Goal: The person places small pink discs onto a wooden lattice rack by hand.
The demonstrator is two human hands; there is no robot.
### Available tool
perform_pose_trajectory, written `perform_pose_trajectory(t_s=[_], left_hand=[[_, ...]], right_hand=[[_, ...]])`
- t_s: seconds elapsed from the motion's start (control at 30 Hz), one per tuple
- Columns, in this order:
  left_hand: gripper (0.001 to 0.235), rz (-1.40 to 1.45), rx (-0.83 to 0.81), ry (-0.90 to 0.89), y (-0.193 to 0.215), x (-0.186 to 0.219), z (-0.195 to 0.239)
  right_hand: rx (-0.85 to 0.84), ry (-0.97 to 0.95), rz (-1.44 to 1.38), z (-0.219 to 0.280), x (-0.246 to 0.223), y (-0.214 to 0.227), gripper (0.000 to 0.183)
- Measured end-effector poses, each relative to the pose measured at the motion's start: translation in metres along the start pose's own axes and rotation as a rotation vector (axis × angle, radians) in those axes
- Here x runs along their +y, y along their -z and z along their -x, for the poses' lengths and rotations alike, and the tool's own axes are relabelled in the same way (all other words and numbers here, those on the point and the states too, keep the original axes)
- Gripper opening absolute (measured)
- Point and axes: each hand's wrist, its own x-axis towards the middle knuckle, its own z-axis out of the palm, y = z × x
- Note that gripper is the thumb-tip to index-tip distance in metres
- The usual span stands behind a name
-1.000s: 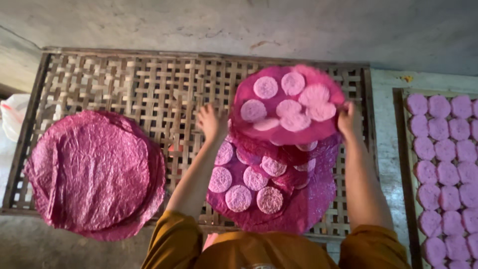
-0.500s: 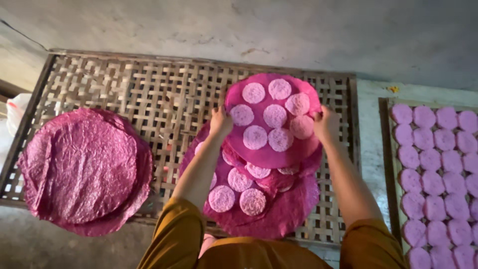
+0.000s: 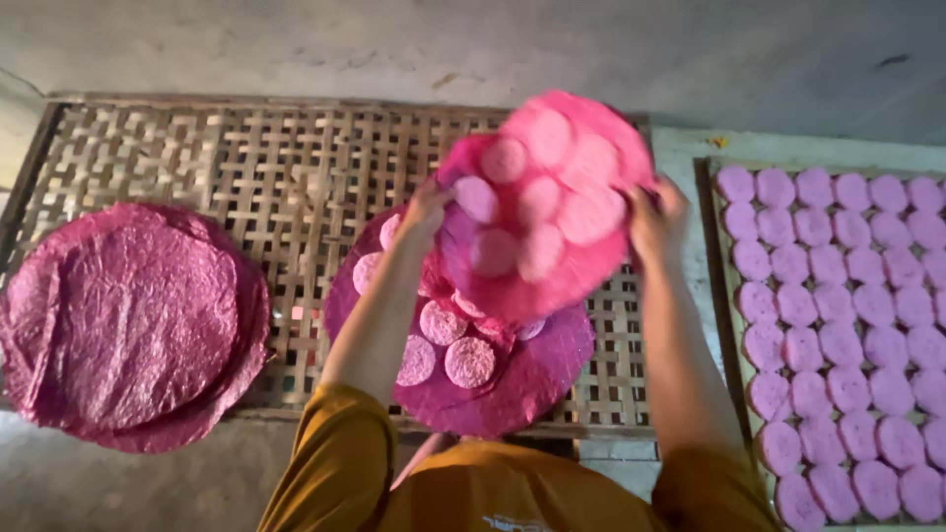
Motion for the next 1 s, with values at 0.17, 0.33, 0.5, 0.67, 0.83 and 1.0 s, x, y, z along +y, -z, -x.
perform_pose_trajectory(t_s=[0.17,0.33,0.5,0.67,0.83,1.0], left_hand=[[0.056,-0.617,-0.073,-0.205,-0.081,-0.022,0.082],[0.063,-0.916,0.066,-0.461,-0.121,-0.02,0.139],[0.062,-0.625,-0.037,-0.287,-0.107,-0.001,0.128],[0.032,-0.728,-0.022,-0.512,-0.104,0.029,0.118],[0.031,-0.59,-0.192,-0.509,-0.119,0.092,0.161],[0.033,-0.255,-0.444,-0.286,-0.191,0.165,0.263]], right_hand=[[0.077,-0.407,0.389,0.109,0.05,0.1,0.036],[0.083,-0.396,0.34,0.17,0.074,0.112,0.035],[0.172,-0.411,0.273,0.179,0.075,0.106,0.033],[0.24,-0.362,0.197,0.166,0.07,0.094,0.022],[0.251,-0.53,0.012,0.18,0.042,0.125,0.016],[0.324,-0.657,-0.454,0.235,0.002,0.254,0.007]])
